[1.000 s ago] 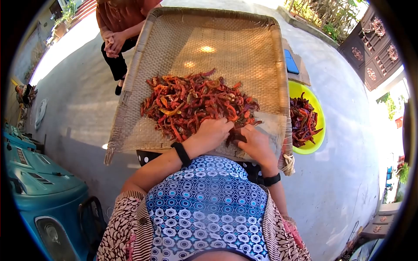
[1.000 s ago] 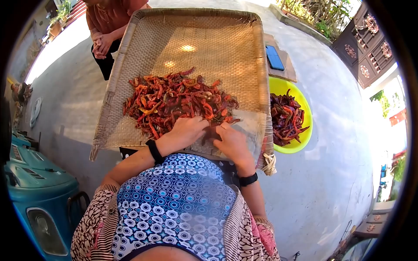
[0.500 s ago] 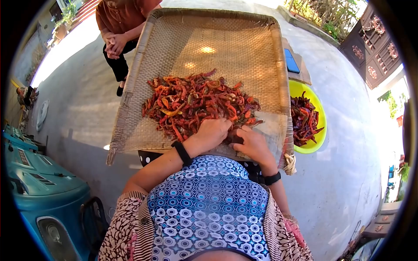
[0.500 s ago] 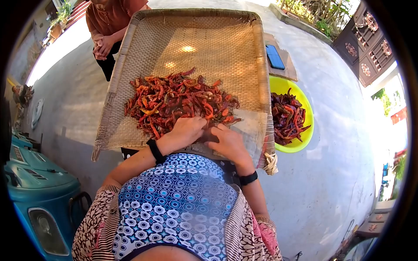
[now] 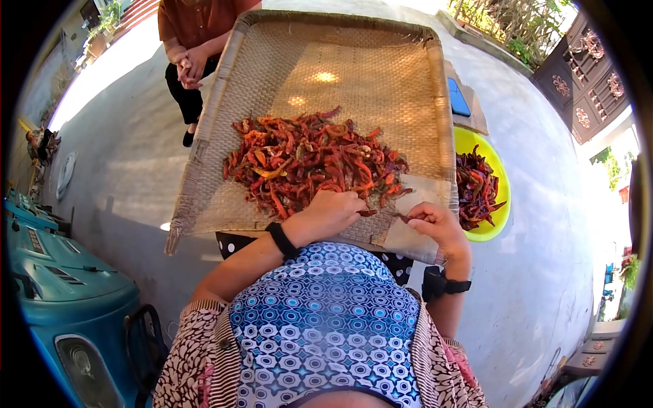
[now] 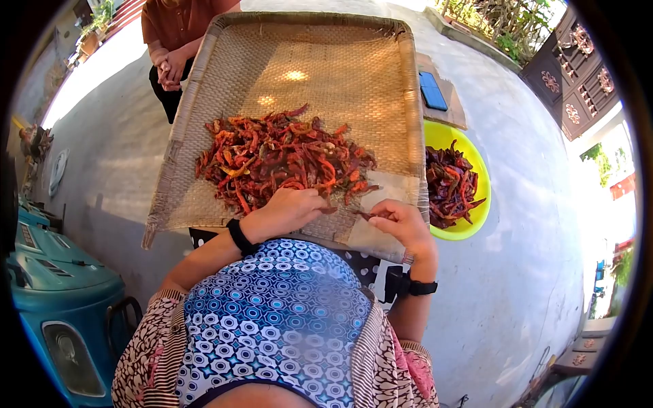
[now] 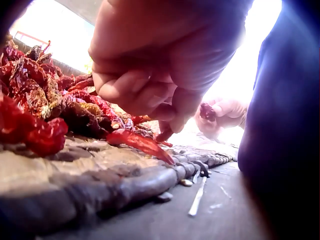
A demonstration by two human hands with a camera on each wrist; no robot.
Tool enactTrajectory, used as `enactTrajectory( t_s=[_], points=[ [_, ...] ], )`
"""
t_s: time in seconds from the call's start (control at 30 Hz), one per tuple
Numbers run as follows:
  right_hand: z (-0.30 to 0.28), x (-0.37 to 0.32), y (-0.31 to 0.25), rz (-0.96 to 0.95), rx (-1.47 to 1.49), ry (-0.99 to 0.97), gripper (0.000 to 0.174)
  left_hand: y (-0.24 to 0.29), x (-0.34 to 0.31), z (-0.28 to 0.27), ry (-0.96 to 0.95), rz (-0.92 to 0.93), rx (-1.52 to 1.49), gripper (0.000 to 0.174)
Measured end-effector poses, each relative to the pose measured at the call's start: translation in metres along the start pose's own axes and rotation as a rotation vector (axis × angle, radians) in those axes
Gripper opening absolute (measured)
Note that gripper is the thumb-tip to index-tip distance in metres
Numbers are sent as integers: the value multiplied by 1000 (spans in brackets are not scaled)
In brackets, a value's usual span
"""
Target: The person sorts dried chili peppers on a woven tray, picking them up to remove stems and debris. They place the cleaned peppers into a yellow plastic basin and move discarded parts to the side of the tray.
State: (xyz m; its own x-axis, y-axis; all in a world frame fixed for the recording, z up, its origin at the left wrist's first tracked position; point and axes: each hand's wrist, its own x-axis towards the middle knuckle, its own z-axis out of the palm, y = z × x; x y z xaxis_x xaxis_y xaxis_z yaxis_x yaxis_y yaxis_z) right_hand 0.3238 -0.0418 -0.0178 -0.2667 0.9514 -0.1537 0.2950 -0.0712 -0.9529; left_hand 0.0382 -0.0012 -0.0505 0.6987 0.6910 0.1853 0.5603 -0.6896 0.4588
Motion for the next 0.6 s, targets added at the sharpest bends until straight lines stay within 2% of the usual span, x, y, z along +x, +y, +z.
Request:
enactTrajectory(
  t_s=[0.07, 0.13, 0.17, 0.27, 0.3, 0.37, 0.47, 0.57, 0.6],
  points=[
    [-22, -5, 10, -7, 169, 198, 18, 3, -2, -4, -47, -2, -33, 19],
    [-28, -1, 16, -175, 725, 487, 22, 5, -2, -5, -62, -21, -85, 20],
    [-28, -1, 18, -223, 836, 563, 24, 5, -1, -5, -68, -30, -111, 21],
    [-10, -3, 8, -11, 408, 390, 24, 8, -3, -7, -58, -20, -163, 21],
    [-1, 0, 2, 59, 284, 196, 24, 9, -2, -7, -80, -21, -146, 20],
    [33, 6, -13, -22, -15, -61, 22, 13, 0, -8, -124, -22, -111, 19],
    [65, 17, -12, -75, -29, -47, 17, 12, -1, -4, -87, 6, -129, 20],
    [63, 20, -5, -73, 104, -79, 14, 11, -3, -10, -143, -71, -144, 20],
    [59, 20, -2, -81, 129, -89, 14, 12, -3, -12, -72, -76, -147, 21]
  ],
)
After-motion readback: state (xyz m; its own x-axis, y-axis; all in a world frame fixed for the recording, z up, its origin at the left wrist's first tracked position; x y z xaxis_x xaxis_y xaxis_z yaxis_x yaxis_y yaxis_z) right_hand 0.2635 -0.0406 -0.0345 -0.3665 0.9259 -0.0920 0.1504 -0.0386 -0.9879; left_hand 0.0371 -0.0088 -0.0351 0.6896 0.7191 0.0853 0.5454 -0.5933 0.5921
